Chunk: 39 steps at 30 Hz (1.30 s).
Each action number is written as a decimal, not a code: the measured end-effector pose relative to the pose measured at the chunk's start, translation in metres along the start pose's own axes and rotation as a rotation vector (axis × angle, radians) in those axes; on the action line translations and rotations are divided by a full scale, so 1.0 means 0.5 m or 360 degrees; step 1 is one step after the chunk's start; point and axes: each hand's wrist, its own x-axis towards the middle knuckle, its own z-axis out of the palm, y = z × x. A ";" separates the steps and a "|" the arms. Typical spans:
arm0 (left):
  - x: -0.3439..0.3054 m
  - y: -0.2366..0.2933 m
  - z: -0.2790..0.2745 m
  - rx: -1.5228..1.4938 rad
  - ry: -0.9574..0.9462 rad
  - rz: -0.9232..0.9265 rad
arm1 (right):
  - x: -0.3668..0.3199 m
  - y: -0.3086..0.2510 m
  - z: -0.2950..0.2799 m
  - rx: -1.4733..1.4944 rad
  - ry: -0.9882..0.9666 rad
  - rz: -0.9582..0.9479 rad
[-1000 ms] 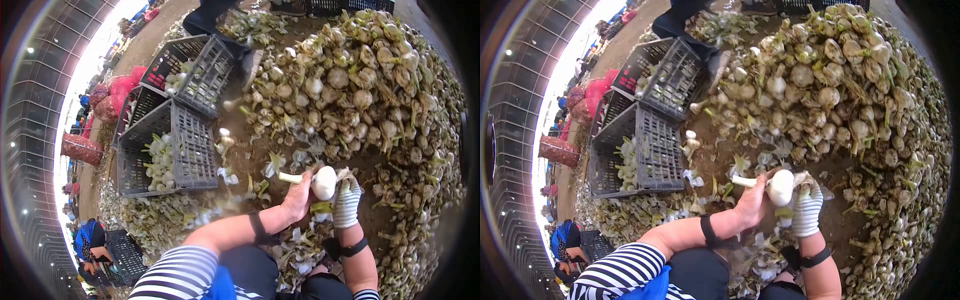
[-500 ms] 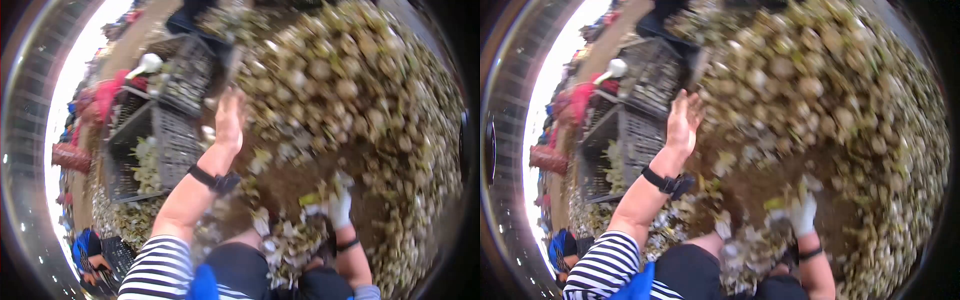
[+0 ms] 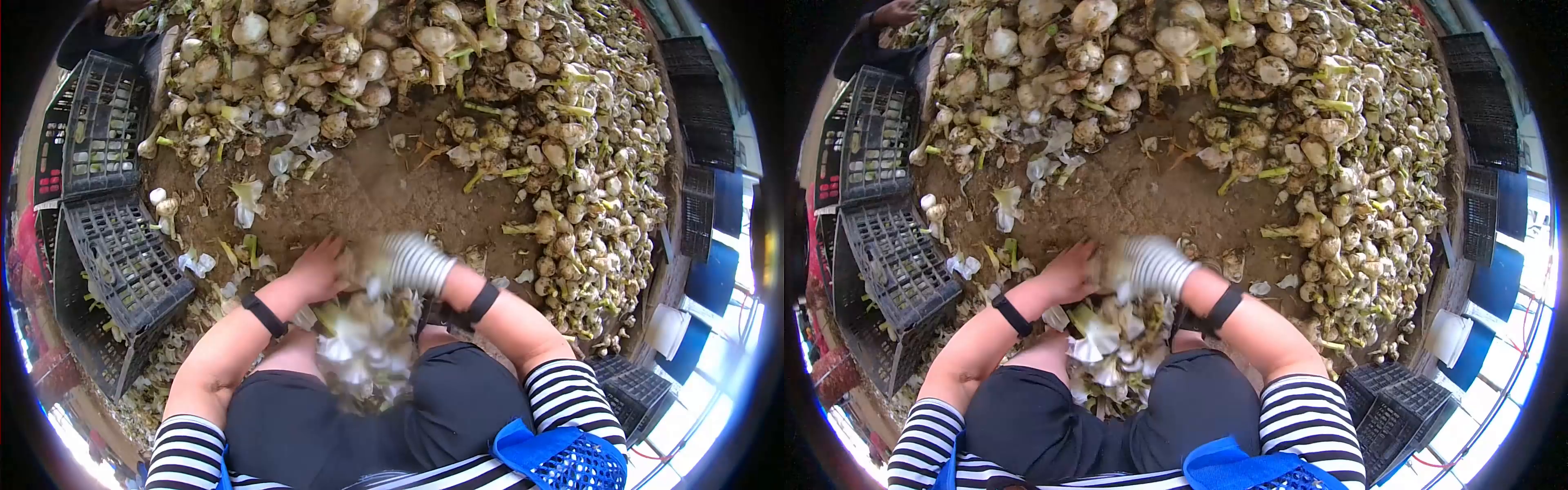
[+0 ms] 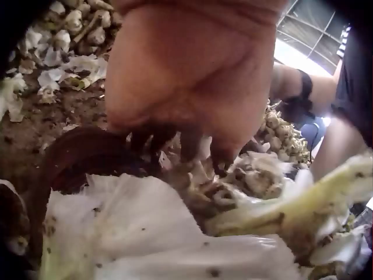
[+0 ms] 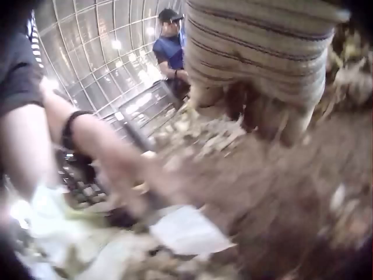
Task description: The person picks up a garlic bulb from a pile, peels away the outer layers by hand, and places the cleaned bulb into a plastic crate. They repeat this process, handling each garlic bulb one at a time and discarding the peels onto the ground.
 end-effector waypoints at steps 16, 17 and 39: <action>0.039 0.041 -0.096 -0.1245 0.0114 -0.0526 | -0.135 0.120 -0.345 -0.1119 0.1115 0.1745; 0.040 0.042 -0.102 -0.1239 0.0113 -0.0531 | -0.144 0.113 -0.352 -0.1172 0.1294 0.1616; -0.014 0.169 -0.225 -0.2554 0.1006 -0.0114 | 0.042 -0.197 -0.247 -0.0536 0.1247 0.0034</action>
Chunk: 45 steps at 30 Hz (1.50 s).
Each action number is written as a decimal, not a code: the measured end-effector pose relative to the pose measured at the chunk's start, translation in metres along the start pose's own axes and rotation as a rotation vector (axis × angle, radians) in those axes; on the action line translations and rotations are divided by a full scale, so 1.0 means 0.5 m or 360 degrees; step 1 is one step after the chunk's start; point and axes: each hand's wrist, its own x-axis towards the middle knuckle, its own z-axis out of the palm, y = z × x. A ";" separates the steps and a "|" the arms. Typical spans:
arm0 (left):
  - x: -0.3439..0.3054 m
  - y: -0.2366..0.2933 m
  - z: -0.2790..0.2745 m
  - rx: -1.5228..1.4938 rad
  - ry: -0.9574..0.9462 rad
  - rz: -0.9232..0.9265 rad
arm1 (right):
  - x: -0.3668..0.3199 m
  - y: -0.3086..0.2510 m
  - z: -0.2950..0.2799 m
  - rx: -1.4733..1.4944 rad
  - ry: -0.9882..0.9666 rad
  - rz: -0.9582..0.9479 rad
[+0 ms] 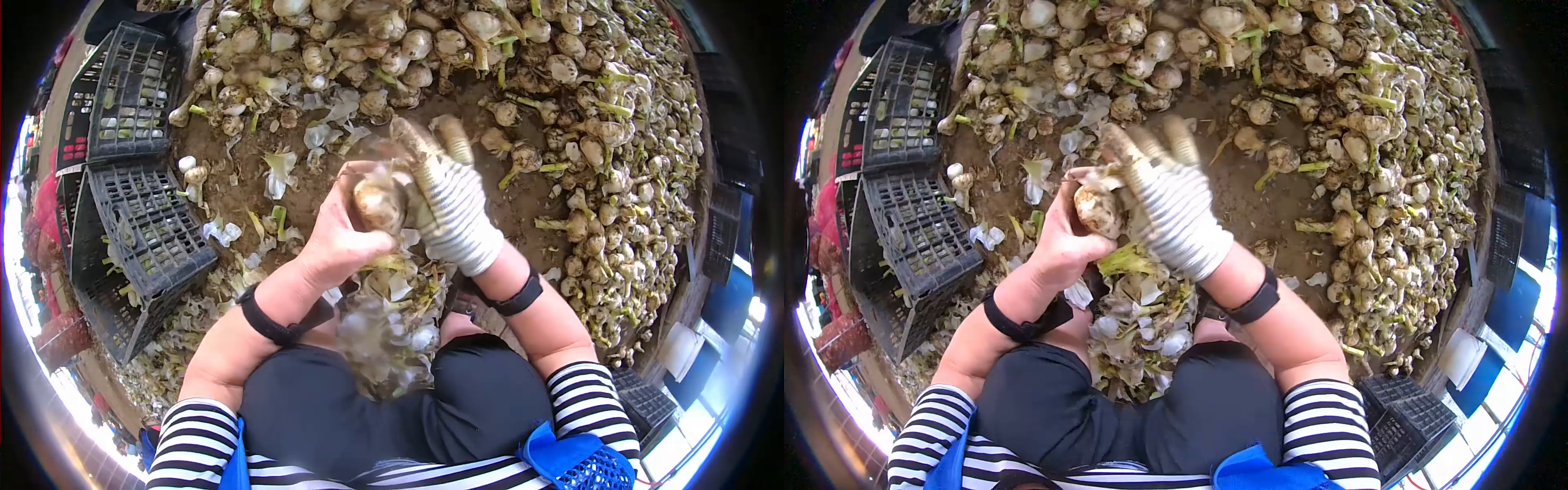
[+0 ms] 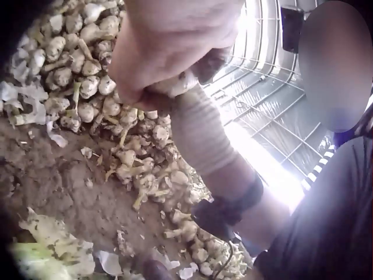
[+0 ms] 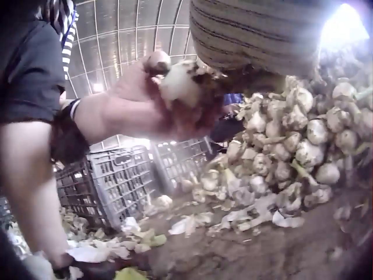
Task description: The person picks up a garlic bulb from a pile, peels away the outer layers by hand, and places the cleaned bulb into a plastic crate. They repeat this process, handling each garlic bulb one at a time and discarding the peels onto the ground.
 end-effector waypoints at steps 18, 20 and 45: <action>0.013 0.014 -0.022 0.0107 0.0062 -0.0125 | -0.006 0.003 -0.001 -0.0218 -0.0145 -0.0289; 0.009 0.007 -0.024 0.0159 0.0072 -0.0147 | -0.008 0.002 0.002 -0.0209 -0.0261 -0.0247; 0.021 0.016 -0.043 0.1571 0.0086 0.0343 | -0.004 0.012 0.019 -0.0408 -0.0375 -0.0230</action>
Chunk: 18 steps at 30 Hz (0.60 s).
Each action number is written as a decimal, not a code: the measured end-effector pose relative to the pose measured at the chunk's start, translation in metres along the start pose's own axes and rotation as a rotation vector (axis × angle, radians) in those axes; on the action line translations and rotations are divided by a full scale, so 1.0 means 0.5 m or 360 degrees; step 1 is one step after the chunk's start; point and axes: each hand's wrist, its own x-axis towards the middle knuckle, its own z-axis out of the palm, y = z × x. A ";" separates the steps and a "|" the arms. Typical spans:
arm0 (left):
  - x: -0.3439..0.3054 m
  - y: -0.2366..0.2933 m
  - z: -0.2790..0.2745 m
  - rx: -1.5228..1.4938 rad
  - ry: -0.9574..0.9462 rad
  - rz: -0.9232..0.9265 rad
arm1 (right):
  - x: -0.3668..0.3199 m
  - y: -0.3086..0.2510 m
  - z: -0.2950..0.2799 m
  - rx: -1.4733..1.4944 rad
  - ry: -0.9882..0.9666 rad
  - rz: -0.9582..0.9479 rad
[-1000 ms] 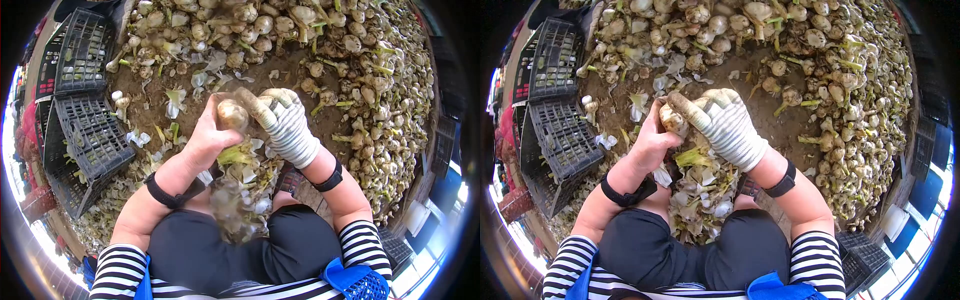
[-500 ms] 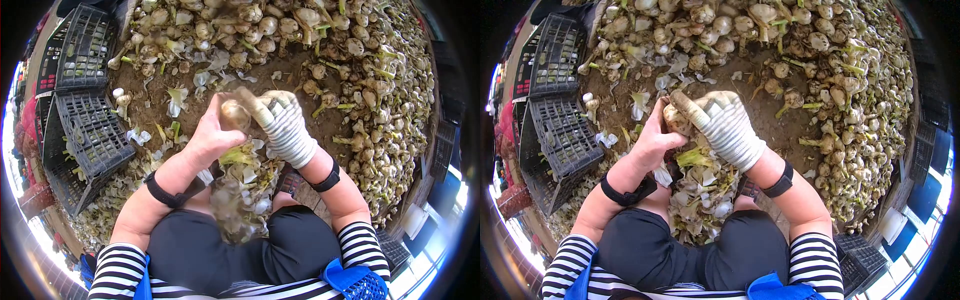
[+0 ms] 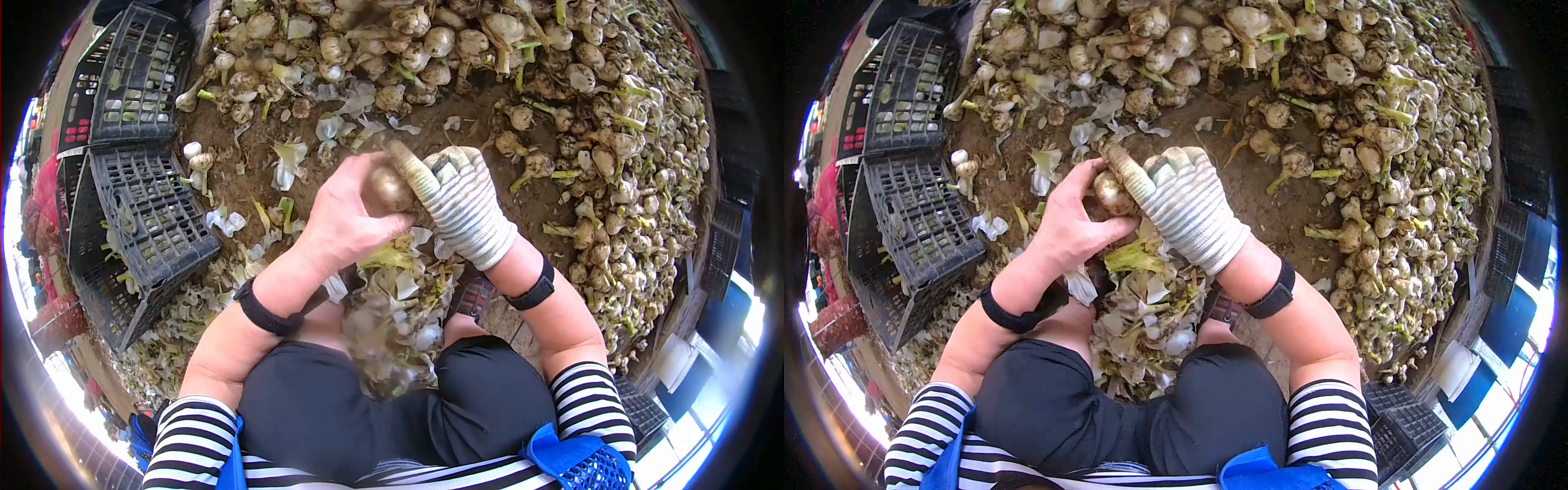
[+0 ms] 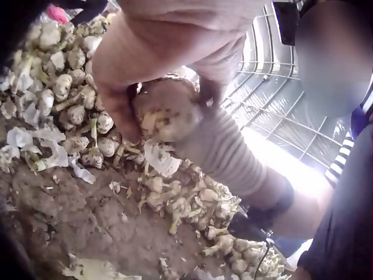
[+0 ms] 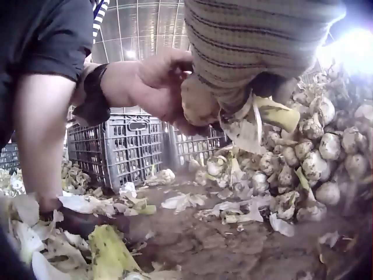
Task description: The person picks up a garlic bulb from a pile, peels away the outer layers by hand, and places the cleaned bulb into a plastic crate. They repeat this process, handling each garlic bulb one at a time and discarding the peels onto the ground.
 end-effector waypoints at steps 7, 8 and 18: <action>0.019 -0.020 -0.024 -0.2311 -0.0296 -0.1220 | 0.010 0.006 0.012 0.0013 0.0404 -0.0007; 0.014 -0.010 -0.020 -0.2419 -0.0217 -0.1137 | 0.015 0.014 0.000 0.0304 0.0375 0.0142; 0.004 0.022 0.025 -0.1786 0.0099 -0.0288 | 0.011 -0.039 0.019 0.2938 0.0579 0.1405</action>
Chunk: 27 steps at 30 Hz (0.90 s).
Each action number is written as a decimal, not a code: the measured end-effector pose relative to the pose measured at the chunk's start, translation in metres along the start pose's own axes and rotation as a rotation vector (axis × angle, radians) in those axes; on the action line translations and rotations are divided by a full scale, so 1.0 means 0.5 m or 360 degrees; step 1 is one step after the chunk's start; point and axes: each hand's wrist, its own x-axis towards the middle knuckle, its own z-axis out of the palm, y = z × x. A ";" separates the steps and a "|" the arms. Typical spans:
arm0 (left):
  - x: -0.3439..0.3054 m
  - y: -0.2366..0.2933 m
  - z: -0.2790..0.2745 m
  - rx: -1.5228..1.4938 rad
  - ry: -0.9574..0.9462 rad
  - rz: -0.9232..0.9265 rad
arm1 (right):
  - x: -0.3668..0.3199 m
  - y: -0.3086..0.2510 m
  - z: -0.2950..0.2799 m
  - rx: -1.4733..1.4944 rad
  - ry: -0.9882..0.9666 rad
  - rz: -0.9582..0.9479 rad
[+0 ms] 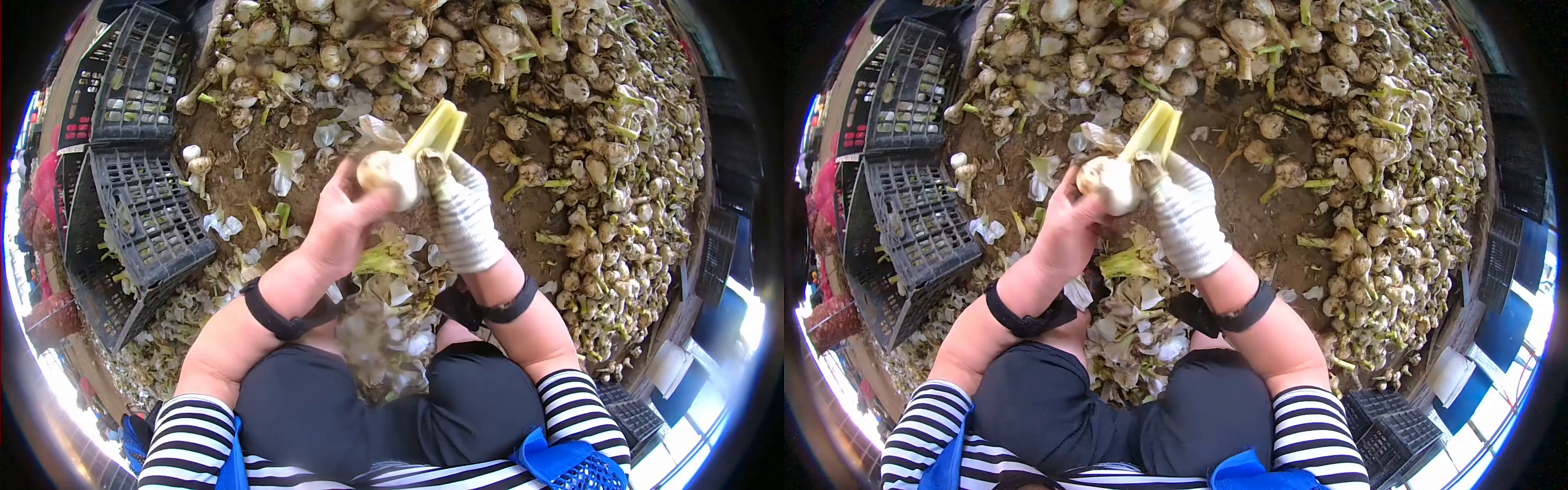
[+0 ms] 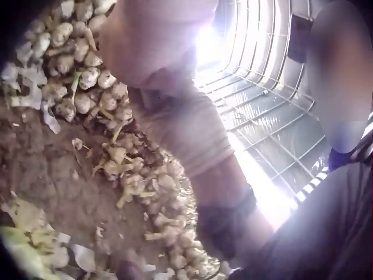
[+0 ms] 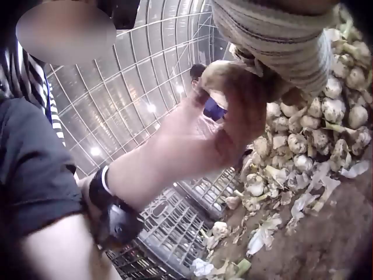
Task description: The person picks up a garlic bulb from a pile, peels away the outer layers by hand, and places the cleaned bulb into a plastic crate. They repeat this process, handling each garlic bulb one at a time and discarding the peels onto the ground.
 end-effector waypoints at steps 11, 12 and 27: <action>-0.008 -0.027 0.010 0.0715 -0.0063 0.0367 | -0.024 -0.047 0.017 -0.1822 0.0179 -0.0863; 0.002 -0.024 0.002 0.0510 -0.0094 0.0297 | -0.023 -0.050 0.014 -0.1585 0.0127 -0.0728; -0.017 0.039 -0.013 0.1560 -0.0254 0.1055 | 0.091 0.040 -0.083 -0.3261 -0.0074 -0.0422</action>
